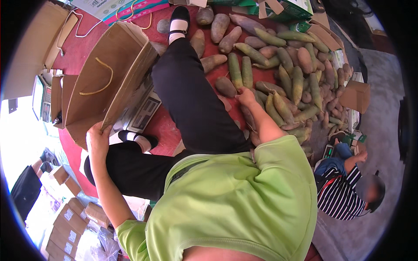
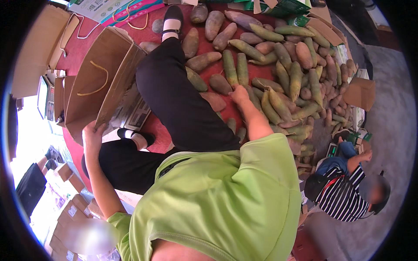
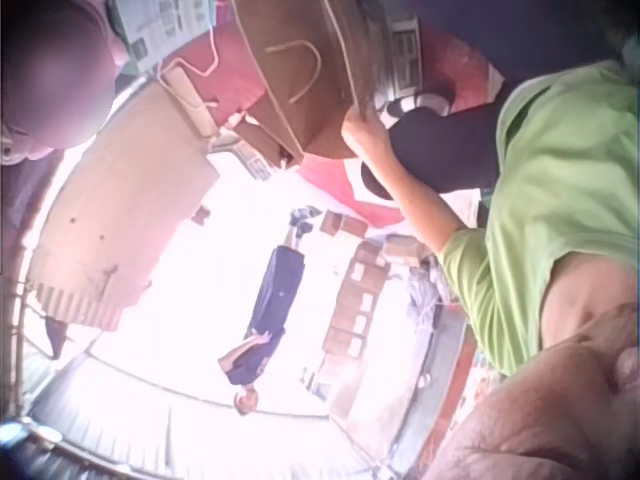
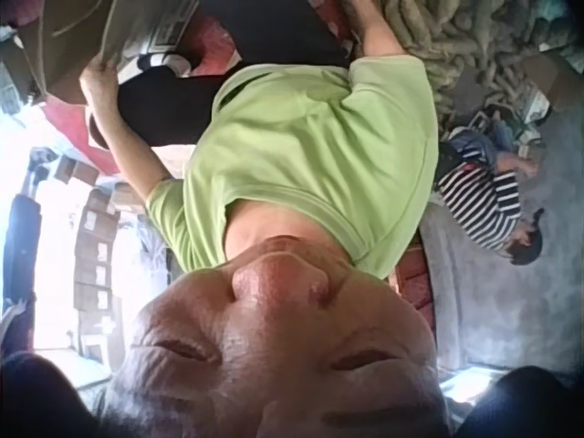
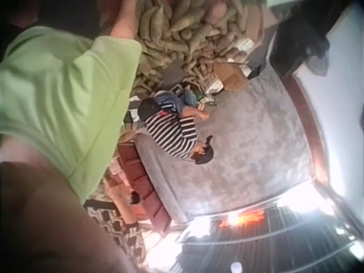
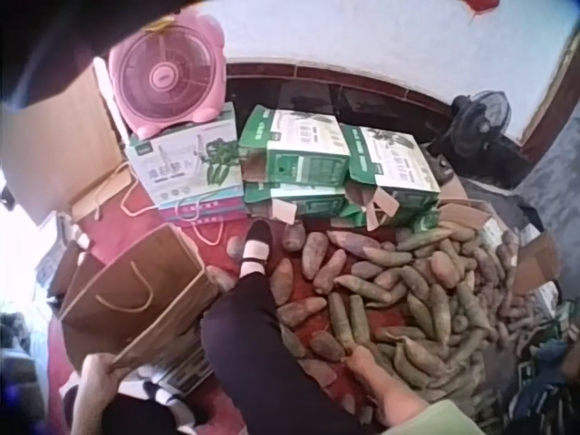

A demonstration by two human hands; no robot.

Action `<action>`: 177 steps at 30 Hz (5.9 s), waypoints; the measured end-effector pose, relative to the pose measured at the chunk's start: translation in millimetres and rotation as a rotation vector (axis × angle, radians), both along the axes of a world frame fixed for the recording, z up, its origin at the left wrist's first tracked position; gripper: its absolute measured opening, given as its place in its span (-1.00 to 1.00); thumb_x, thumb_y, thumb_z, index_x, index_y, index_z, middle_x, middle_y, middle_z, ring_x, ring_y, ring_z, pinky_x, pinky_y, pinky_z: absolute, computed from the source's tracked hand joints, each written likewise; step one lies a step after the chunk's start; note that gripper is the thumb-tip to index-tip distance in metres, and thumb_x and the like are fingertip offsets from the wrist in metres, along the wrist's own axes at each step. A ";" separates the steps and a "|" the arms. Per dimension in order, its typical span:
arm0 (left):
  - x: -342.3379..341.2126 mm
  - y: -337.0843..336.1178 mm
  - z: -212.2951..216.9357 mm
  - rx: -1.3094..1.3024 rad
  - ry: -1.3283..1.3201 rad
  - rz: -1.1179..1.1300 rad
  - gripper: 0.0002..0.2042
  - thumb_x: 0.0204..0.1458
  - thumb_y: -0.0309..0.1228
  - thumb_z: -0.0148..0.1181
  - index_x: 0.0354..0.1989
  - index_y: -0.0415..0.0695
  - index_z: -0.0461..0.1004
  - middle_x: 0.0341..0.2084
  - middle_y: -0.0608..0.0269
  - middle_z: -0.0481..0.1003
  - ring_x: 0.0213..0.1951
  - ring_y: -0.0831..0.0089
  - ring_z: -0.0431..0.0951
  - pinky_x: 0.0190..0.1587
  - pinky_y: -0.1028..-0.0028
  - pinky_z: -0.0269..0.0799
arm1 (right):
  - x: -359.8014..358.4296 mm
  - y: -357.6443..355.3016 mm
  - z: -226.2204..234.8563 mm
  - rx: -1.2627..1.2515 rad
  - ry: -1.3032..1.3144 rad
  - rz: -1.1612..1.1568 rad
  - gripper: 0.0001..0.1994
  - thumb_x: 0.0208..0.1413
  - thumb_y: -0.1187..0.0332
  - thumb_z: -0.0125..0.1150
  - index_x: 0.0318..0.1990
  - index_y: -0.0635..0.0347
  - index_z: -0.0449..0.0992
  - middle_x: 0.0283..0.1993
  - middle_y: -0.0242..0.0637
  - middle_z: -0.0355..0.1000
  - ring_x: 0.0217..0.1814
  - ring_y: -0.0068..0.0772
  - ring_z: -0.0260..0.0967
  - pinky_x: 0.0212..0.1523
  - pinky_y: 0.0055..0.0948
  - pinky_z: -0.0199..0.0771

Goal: Sorting, weighing, and packing green radishes into boxes and bags.

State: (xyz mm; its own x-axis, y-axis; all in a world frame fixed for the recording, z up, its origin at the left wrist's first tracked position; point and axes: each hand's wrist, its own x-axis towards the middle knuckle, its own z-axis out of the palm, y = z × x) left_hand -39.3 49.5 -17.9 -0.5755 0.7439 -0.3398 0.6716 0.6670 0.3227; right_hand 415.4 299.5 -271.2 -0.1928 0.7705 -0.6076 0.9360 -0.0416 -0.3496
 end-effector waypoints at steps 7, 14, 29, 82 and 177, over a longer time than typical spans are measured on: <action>3.9 -1.5 -6.1 -0.076 -0.025 0.132 -0.80 -0.04 -0.42 0.21 -0.24 -0.20 0.56 -0.44 -0.08 0.52 -0.34 0.03 0.55 -0.24 0.26 0.41 | -65.1 15.8 -2.5 0.156 -0.028 0.213 -0.23 -0.22 0.34 0.42 0.24 0.06 0.21 0.21 -0.09 0.26 0.26 -0.08 0.19 0.22 -0.22 0.26; 8.9 6.7 -1.1 -0.065 -0.070 0.101 -0.79 -0.05 -0.43 0.18 -0.23 -0.21 0.56 -0.38 -0.07 0.52 -0.26 0.00 0.53 -0.18 0.25 0.40 | -88.6 15.8 -34.2 0.138 -0.188 0.254 -0.24 -0.28 0.24 0.45 0.19 0.01 0.25 0.14 -0.18 0.27 0.19 0.01 0.23 0.18 -0.11 0.30; 3.4 -11.6 5.0 -0.047 -0.025 0.141 -0.85 -0.06 -0.45 0.17 -0.32 -0.20 0.56 -0.41 -0.13 0.50 -0.26 -0.07 0.50 -0.16 0.17 0.40 | -92.6 64.1 9.1 0.166 0.397 -0.063 -0.27 -0.37 0.39 0.54 0.08 0.24 0.34 -0.04 -0.11 0.44 0.00 -0.20 0.41 0.01 -0.32 0.41; -9.1 -30.6 -22.1 -0.006 -0.034 0.023 -0.83 0.00 -0.42 0.17 -0.31 -0.29 0.50 -0.57 -0.08 0.44 -0.50 0.16 0.45 -0.33 0.28 0.37 | 28.0 -36.5 -4.1 0.004 0.009 0.020 -0.60 -0.11 0.34 0.34 -0.05 0.15 0.50 -0.18 -0.12 0.50 -0.10 -0.08 0.45 0.00 -0.25 0.41; 2.4 -13.4 0.9 -0.070 0.012 0.011 -0.83 -0.07 -0.46 0.20 -0.29 -0.23 0.55 -0.45 -0.07 0.48 -0.34 -0.01 0.50 -0.25 0.24 0.38 | -126.6 2.9 23.5 0.439 0.064 0.502 -0.39 -0.25 0.45 0.37 0.08 -0.07 0.36 0.18 -0.38 0.24 0.27 -0.15 0.13 0.08 -0.09 0.32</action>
